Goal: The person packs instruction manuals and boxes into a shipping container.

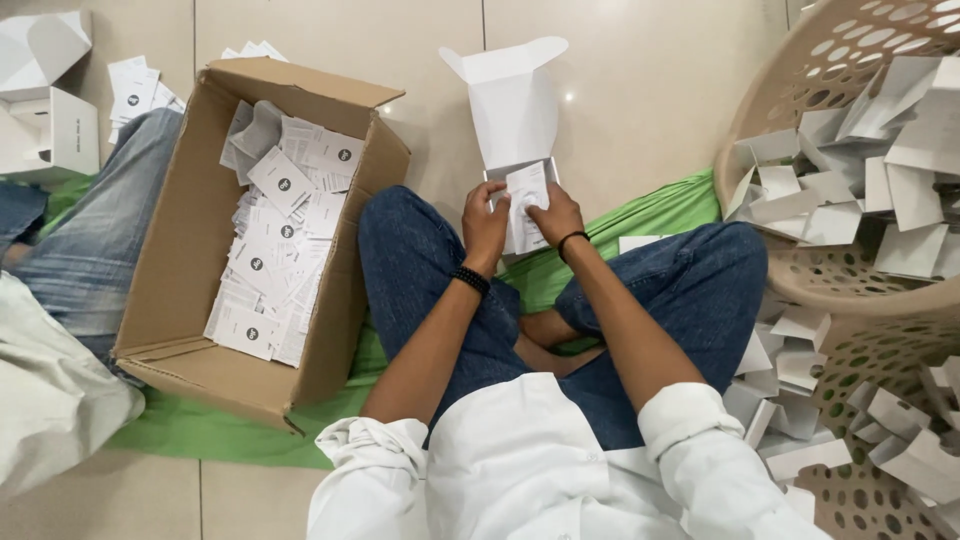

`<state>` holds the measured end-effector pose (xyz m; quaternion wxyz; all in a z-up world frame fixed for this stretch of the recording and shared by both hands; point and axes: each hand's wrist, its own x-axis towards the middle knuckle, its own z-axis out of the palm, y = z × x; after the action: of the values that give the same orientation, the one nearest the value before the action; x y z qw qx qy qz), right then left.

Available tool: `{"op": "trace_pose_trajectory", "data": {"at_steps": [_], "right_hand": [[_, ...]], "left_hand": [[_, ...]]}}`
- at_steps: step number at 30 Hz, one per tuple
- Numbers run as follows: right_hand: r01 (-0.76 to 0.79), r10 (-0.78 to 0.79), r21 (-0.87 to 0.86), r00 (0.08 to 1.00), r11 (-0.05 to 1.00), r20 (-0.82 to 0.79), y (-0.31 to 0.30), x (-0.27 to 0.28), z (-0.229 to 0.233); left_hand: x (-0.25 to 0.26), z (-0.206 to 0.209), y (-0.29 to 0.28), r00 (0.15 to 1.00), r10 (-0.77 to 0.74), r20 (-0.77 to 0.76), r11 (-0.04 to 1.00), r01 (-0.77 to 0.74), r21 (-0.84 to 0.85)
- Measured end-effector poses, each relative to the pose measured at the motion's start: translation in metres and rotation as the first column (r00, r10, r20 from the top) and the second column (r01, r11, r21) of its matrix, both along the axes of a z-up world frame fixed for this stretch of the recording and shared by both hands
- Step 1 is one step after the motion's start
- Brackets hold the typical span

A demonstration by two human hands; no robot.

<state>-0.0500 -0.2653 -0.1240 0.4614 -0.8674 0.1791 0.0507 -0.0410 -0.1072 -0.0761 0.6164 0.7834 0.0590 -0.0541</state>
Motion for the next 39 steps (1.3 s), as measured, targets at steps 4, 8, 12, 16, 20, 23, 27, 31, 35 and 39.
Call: {"op": "trace_pose_trajectory", "data": {"at_steps": [4, 8, 12, 16, 20, 23, 27, 31, 35, 39], "right_hand": [[0.000, 0.010, 0.049, 0.978, 0.999, -0.207, -0.007, 0.002, -0.006], [-0.067, 0.045, 0.248, 0.995, 0.966, 0.092, -0.046, -0.044, 0.030], [-0.094, -0.019, 0.504, 0.977, 0.858, 0.213, -0.105, -0.129, 0.117], [0.195, -0.312, 0.401, 0.916, 0.895, 0.251, -0.169, -0.229, 0.138], [0.589, -0.632, 0.231, 0.723, 0.775, 0.278, -0.213, -0.323, 0.151], [0.767, -0.747, 0.014, 0.620, 0.641, 0.242, -0.242, -0.385, 0.132], [0.760, -0.715, -0.395, 0.636, 0.517, 0.289, -0.267, -0.444, 0.096], [0.750, -0.744, -0.282, 0.651, 0.598, 0.152, -0.267, -0.446, 0.087], [0.681, -0.717, -0.342, 0.696, 0.647, 0.030, -0.251, -0.403, 0.107], [0.509, -0.707, -0.531, 0.649, 0.678, -0.281, -0.237, -0.352, 0.156]], "left_hand": [[-0.007, 0.004, 0.001, 0.998, -0.013, 0.055, 0.999, 0.011, 0.049], [-0.020, 0.047, -0.018, 0.959, -0.191, 0.212, 0.976, 0.161, 0.149], [-0.042, 0.085, -0.073, 0.828, -0.415, 0.377, 0.910, 0.380, 0.168], [-0.080, 0.122, -0.156, 0.688, -0.599, 0.410, 0.780, 0.617, 0.104], [-0.137, 0.132, -0.235, 0.478, -0.806, 0.350, 0.500, 0.866, -0.031], [-0.187, 0.118, -0.281, 0.276, -0.874, 0.400, 0.279, 0.959, -0.050], [-0.236, 0.107, -0.310, 0.086, -0.947, 0.309, 0.076, 0.996, -0.046], [-0.248, 0.057, -0.320, 0.087, -0.936, 0.342, 0.142, 0.980, 0.140], [-0.237, 0.056, -0.321, 0.408, -0.891, 0.201, 0.345, 0.894, -0.286], [-0.231, 0.049, -0.319, 0.524, -0.852, 0.011, 0.446, 0.736, -0.510]]}}
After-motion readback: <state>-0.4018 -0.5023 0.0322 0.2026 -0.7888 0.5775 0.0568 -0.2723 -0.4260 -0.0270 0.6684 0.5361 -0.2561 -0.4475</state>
